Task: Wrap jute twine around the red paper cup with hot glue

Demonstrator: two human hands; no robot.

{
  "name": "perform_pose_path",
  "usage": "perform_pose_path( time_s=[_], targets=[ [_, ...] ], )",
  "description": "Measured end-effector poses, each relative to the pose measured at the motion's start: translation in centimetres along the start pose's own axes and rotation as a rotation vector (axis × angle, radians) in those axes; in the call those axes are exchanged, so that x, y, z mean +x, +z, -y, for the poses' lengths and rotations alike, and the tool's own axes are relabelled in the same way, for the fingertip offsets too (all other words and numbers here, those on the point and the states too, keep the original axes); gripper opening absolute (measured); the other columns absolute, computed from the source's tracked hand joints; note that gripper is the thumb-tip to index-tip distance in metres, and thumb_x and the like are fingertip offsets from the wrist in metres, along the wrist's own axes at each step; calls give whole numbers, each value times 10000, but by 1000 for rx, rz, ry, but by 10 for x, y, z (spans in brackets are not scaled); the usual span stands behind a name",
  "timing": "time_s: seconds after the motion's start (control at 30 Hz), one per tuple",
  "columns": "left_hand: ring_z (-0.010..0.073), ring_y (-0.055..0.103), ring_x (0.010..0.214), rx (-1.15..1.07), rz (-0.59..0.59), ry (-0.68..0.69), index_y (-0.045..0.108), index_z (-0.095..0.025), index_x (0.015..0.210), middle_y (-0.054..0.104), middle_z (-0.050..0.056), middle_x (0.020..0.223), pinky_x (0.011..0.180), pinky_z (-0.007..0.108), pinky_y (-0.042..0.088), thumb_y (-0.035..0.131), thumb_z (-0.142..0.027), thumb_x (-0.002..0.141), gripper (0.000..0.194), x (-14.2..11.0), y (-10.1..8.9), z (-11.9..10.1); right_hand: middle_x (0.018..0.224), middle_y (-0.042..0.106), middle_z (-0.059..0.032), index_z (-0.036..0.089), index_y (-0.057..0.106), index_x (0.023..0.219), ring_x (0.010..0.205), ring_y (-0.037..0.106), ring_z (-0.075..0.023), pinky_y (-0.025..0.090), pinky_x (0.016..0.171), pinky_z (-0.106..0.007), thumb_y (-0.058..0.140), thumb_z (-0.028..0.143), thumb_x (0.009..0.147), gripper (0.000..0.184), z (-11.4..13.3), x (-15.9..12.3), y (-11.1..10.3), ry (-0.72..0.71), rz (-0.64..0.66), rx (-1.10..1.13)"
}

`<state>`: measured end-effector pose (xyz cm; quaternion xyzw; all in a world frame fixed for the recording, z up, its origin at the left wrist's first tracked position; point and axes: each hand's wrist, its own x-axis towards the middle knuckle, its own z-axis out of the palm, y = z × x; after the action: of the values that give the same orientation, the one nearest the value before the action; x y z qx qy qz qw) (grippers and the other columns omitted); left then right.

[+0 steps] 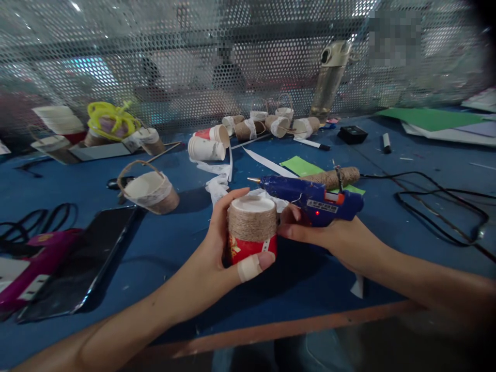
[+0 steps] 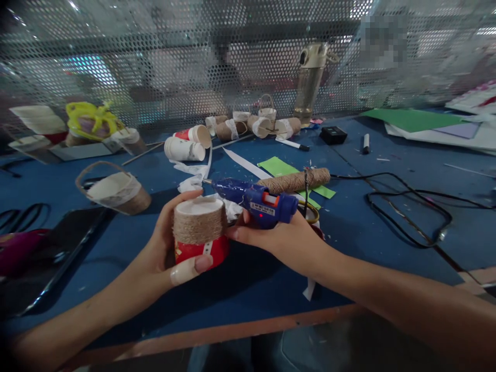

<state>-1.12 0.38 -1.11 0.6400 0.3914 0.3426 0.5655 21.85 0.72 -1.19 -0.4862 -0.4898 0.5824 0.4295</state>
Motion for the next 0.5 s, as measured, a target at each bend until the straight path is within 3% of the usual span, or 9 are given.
perform_pose_path(
  time_s=[0.27, 0.5],
  targets=[
    [260, 604, 1307, -45, -38, 12, 351, -400, 1452, 567, 22, 1462, 1058, 336, 528, 794, -318, 864, 741, 0, 0, -2, 852, 675, -15, 266, 621, 737, 888, 645, -231, 564, 911, -410, 882, 455, 672, 328, 2, 0, 0, -27, -27, -108],
    [272, 629, 1276, -64, -25, 39, 380, -413, 1451, 585, 21, 1458, 1039, 349, 543, 788, -288, 866, 724, 1, -2, 1, 854, 702, -20, 266, 618, 720, 893, 672, -237, 589, 888, -406, 891, 419, 656, 320, 3, -1, 0, -23, -48, -86]
  ],
)
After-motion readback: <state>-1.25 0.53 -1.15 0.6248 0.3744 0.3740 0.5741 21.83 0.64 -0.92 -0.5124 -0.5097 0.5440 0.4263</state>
